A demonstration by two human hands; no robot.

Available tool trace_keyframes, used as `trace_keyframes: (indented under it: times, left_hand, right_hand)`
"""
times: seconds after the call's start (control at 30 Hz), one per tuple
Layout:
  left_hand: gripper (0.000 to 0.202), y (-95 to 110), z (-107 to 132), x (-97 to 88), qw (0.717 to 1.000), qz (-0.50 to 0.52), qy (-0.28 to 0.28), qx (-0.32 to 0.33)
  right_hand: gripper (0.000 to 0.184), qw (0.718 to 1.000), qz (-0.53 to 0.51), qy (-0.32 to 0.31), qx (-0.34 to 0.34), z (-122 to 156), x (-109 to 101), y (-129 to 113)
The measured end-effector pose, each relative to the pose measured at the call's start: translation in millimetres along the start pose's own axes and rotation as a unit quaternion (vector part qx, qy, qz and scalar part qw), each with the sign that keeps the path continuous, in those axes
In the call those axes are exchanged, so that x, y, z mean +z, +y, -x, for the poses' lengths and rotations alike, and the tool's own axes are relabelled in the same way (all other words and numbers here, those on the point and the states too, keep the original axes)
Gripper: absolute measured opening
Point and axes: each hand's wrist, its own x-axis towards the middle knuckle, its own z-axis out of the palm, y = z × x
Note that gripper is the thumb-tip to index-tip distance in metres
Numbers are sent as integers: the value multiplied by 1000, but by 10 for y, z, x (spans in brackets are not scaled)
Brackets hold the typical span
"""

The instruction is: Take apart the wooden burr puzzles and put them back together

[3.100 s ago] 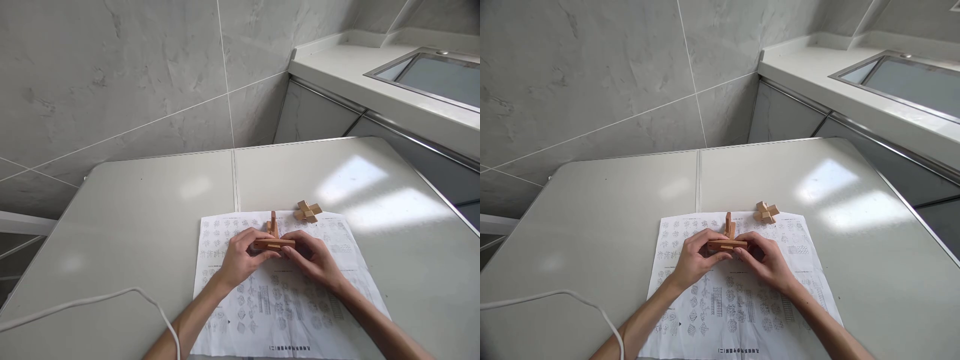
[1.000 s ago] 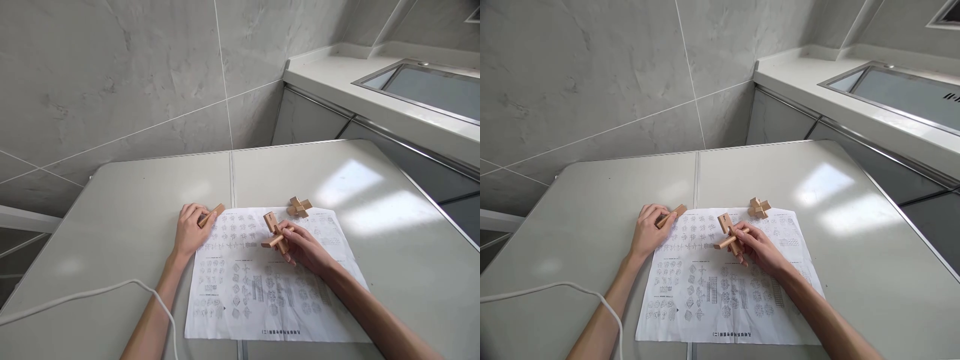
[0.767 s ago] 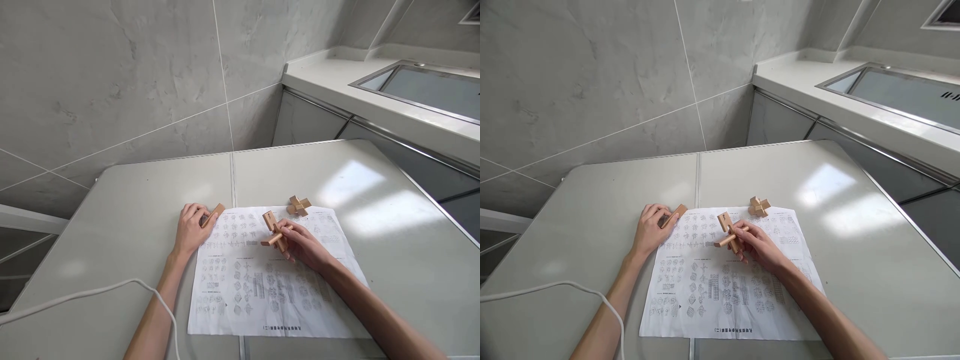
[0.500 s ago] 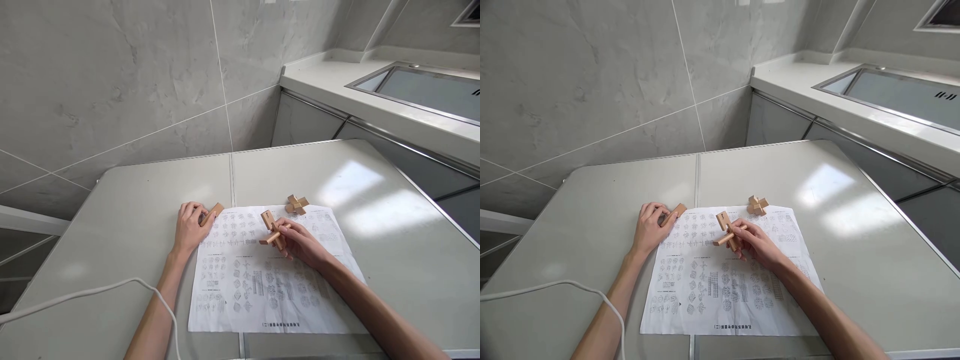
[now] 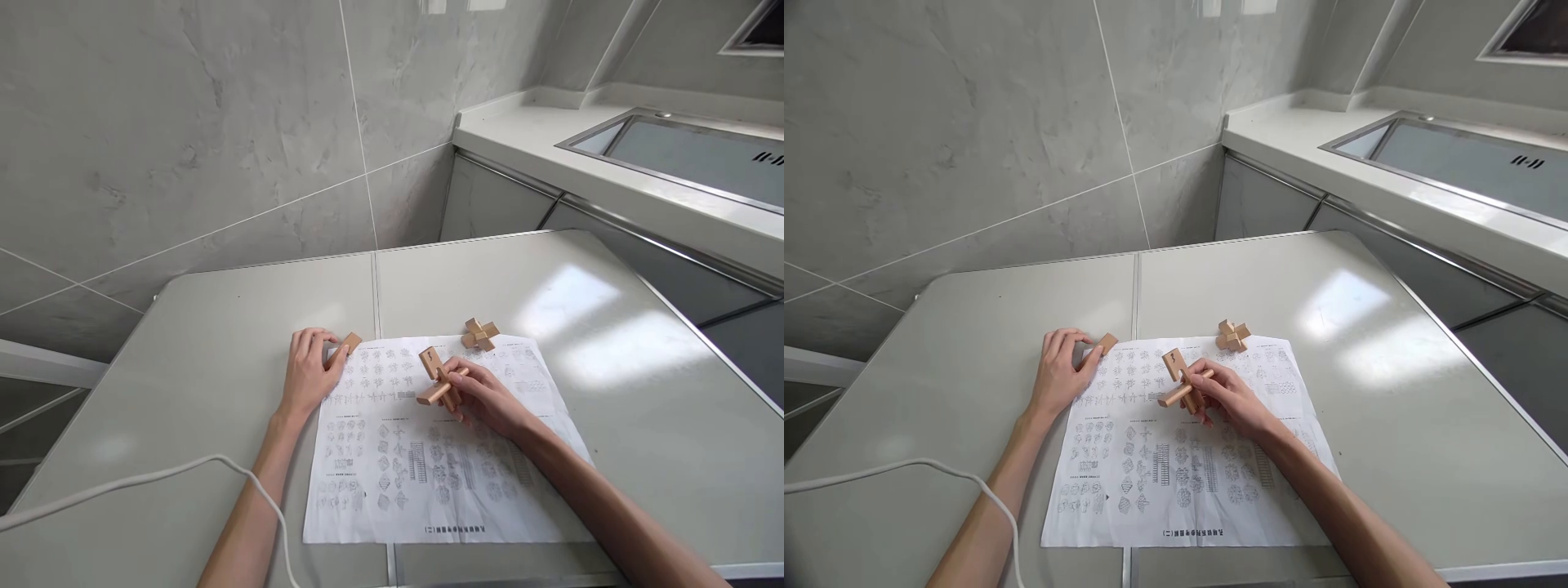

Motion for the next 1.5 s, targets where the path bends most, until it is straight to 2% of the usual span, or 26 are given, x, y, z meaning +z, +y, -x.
trace_keyframes:
  times: [0.07,0.13,0.27,0.37,0.43,0.53,0.63,0.77,0.9,1.13,1.23,1.33,1.5]
  left_hand:
    - [15,140,10,-16,998,65,-1,-4]
    - [19,316,42,-12,981,182,-55,-49]
    - [36,659,139,60,883,404,-222,-93]
    - [48,835,196,121,815,483,-296,-125]
    - [44,902,215,146,789,504,-323,-141]
    - [38,927,223,166,766,531,-323,-167]
    - [37,896,215,177,753,553,-297,-195]
    - [35,866,203,188,752,566,-261,-215]
    - [33,885,196,184,753,565,-260,-215]
    - [33,883,201,182,741,579,-264,-216]
    - [33,865,211,192,742,578,-260,-218]
    - [34,857,219,200,747,572,-253,-225]
    - [35,854,223,214,745,572,-254,-229]
  right_hand:
    - [31,1000,11,-3,-5,7,22,-12]
    - [31,1000,20,-5,-11,13,42,-23]
    - [29,998,54,-34,-19,22,61,-19]
    - [31,996,73,-59,-5,33,76,15]
    - [32,994,81,-66,5,45,99,40]
    - [32,994,88,-62,0,63,148,54]
    - [30,995,71,-63,-23,74,179,35]
    - [48,995,52,-83,-35,72,161,14]
    - [55,996,43,-77,-25,65,137,41]
    - [47,996,14,-80,-32,64,167,87]
    - [39,997,-4,-70,-41,56,172,83]
    - [31,998,-1,-38,-47,45,150,76]
    - [33,999,8,12,-42,34,104,92]
